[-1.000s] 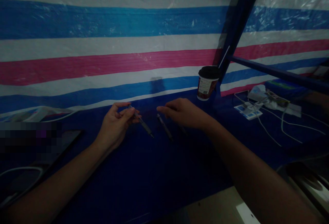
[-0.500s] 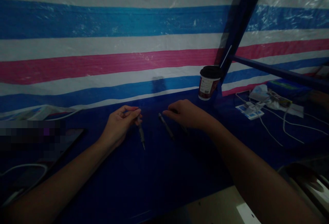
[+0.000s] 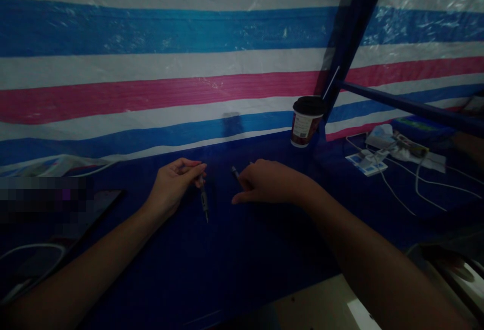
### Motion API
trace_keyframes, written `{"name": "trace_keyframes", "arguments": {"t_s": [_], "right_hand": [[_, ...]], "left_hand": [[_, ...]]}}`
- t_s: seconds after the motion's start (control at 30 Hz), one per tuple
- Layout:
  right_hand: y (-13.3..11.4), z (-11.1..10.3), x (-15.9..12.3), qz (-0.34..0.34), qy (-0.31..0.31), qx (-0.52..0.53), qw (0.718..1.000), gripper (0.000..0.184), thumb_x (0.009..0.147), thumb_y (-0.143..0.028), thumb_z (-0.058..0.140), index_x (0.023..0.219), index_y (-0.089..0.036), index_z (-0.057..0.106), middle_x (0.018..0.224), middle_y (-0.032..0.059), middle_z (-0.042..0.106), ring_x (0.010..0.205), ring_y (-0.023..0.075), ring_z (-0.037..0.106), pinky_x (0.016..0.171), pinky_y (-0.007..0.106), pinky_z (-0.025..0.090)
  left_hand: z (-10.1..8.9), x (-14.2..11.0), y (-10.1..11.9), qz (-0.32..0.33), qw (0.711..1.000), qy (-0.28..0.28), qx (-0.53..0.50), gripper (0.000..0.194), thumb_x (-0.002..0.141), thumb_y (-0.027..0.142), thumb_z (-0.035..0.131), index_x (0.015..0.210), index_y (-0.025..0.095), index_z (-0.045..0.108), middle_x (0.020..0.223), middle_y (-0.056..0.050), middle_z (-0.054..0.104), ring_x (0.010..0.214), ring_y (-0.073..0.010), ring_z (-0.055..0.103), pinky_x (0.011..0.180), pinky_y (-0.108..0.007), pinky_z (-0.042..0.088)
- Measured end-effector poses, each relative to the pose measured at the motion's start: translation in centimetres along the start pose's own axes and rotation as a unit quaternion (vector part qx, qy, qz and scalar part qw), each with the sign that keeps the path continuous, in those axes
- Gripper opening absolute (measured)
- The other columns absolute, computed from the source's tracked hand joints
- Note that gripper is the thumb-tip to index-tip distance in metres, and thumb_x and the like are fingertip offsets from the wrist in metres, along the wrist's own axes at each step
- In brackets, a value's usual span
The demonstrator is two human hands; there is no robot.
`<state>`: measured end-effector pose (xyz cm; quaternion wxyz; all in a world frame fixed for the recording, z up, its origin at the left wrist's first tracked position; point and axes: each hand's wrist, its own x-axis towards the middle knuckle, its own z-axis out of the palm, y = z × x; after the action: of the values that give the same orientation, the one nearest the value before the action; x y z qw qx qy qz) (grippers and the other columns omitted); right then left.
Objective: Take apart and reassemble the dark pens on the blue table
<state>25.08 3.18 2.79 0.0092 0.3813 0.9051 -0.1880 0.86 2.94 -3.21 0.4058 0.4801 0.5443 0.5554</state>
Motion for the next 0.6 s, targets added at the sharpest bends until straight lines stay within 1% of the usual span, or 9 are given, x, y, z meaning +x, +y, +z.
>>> {"name": "trace_keyframes", "arguments": {"t_s": [0.07, 0.17, 0.27, 0.33, 0.4, 0.47, 0.5, 0.53, 0.6], "right_hand": [[-0.6, 0.0, -0.1, 0.015, -0.021, -0.027, 0.999, 0.044, 0.087, -0.06, 0.068, 0.071, -0.019, 0.062, 0.067, 0.0016, 0.064, 0.056, 0.0136, 0.052, 0.053, 0.028, 0.026], [-0.8, -0.1, -0.1, 0.03, -0.021, -0.069, 0.997, 0.038, 0.089, -0.055, 0.068, 0.075, -0.02, 0.065, 0.072, 0.0031, 0.067, 0.06, 0.0154, 0.056, 0.054, 0.027, 0.027], [-0.6, -0.1, 0.0, 0.033, -0.007, -0.091, 0.995, 0.034, 0.09, -0.052, 0.068, 0.081, -0.019, 0.068, 0.077, 0.0049, 0.07, 0.064, 0.0171, 0.06, 0.055, 0.027, 0.029], [-0.4, 0.1, 0.0, 0.026, 0.011, -0.113, 0.993, 0.034, 0.091, -0.054, 0.067, 0.093, -0.02, 0.072, 0.079, 0.0057, 0.072, 0.065, 0.0186, 0.062, 0.054, 0.027, 0.029], [-0.4, 0.4, 0.0, -0.003, 0.062, -0.142, 0.988, 0.039, 0.094, -0.052, 0.065, 0.121, -0.024, 0.069, 0.084, 0.0053, 0.074, 0.068, 0.0191, 0.063, 0.055, 0.027, 0.029], [-0.4, 0.7, -0.1, -0.046, 0.144, -0.178, 0.972, 0.053, 0.098, -0.047, 0.061, 0.148, -0.031, 0.051, 0.092, 0.0038, 0.075, 0.066, 0.017, 0.062, 0.055, 0.026, 0.029], [-0.3, 0.9, -0.1, -0.071, 0.183, -0.2, 0.96, 0.058, 0.101, -0.045, 0.058, 0.155, -0.033, 0.042, 0.094, 0.0029, 0.074, 0.064, 0.0153, 0.06, 0.054, 0.026, 0.029], [-0.2, 1.0, -0.2, -0.095, 0.215, -0.223, 0.946, 0.058, 0.103, -0.042, 0.055, 0.157, -0.034, 0.038, 0.094, 0.0019, 0.074, 0.061, 0.0137, 0.058, 0.053, 0.026, 0.028], [0.1, 1.1, -0.5, -0.14, 0.258, -0.265, 0.918, 0.053, 0.106, -0.034, 0.049, 0.158, -0.033, 0.038, 0.089, 0.0002, 0.071, 0.057, 0.0117, 0.052, 0.052, 0.026, 0.027]], "left_hand": [[0.0, 0.0, 0.0, 0.001, 1.0, -0.003, 0.006, 0.022, 0.073, 0.025, 0.081, 0.084, 0.014, 0.066, 0.062, -0.003, 0.071, 0.044, -0.0102, 0.06, 0.047, -0.022, 0.046], [0.1, -0.1, 0.0, -0.009, 1.0, -0.022, 0.01, 0.031, 0.072, 0.028, 0.082, 0.093, 0.013, 0.066, 0.062, -0.001, 0.071, 0.044, -0.0108, 0.06, 0.048, -0.023, 0.045], [0.2, -0.1, -0.1, -0.009, 0.999, -0.033, 0.011, 0.026, 0.071, 0.029, 0.082, 0.085, 0.014, 0.065, 0.062, -0.002, 0.071, 0.044, -0.0104, 0.06, 0.047, -0.023, 0.045], [0.2, 0.0, -0.3, -0.01, 0.999, -0.033, 0.015, 0.024, 0.072, 0.029, 0.081, 0.082, 0.014, 0.065, 0.062, -0.002, 0.071, 0.045, -0.0101, 0.06, 0.048, -0.023, 0.045], [0.1, 0.0, -0.4, -0.015, 0.999, -0.035, 0.021, 0.025, 0.073, 0.029, 0.081, 0.085, 0.015, 0.065, 0.061, -0.001, 0.071, 0.044, -0.0101, 0.06, 0.048, -0.023, 0.045], [0.0, 0.0, -0.3, -0.015, 0.999, -0.042, 0.028, 0.023, 0.073, 0.028, 0.08, 0.085, 0.015, 0.064, 0.06, 0.0, 0.07, 0.044, -0.01, 0.06, 0.048, -0.023, 0.045], [0.0, 0.0, -0.3, -0.012, 0.998, -0.044, 0.032, 0.022, 0.073, 0.028, 0.079, 0.083, 0.016, 0.063, 0.06, 0.0, 0.07, 0.044, -0.0099, 0.06, 0.048, -0.023, 0.044], [0.0, 0.0, -0.2, -0.007, 0.998, -0.043, 0.037, 0.02, 0.073, 0.027, 0.078, 0.081, 0.016, 0.063, 0.059, 0.0, 0.07, 0.044, -0.0098, 0.06, 0.048, -0.023, 0.044], [-0.1, -0.2, 0.0, 0.001, 0.998, -0.042, 0.056, 0.019, 0.074, 0.028, 0.076, 0.08, 0.017, 0.062, 0.057, 0.001, 0.069, 0.045, -0.0103, 0.06, 0.05, -0.024, 0.045]]}}
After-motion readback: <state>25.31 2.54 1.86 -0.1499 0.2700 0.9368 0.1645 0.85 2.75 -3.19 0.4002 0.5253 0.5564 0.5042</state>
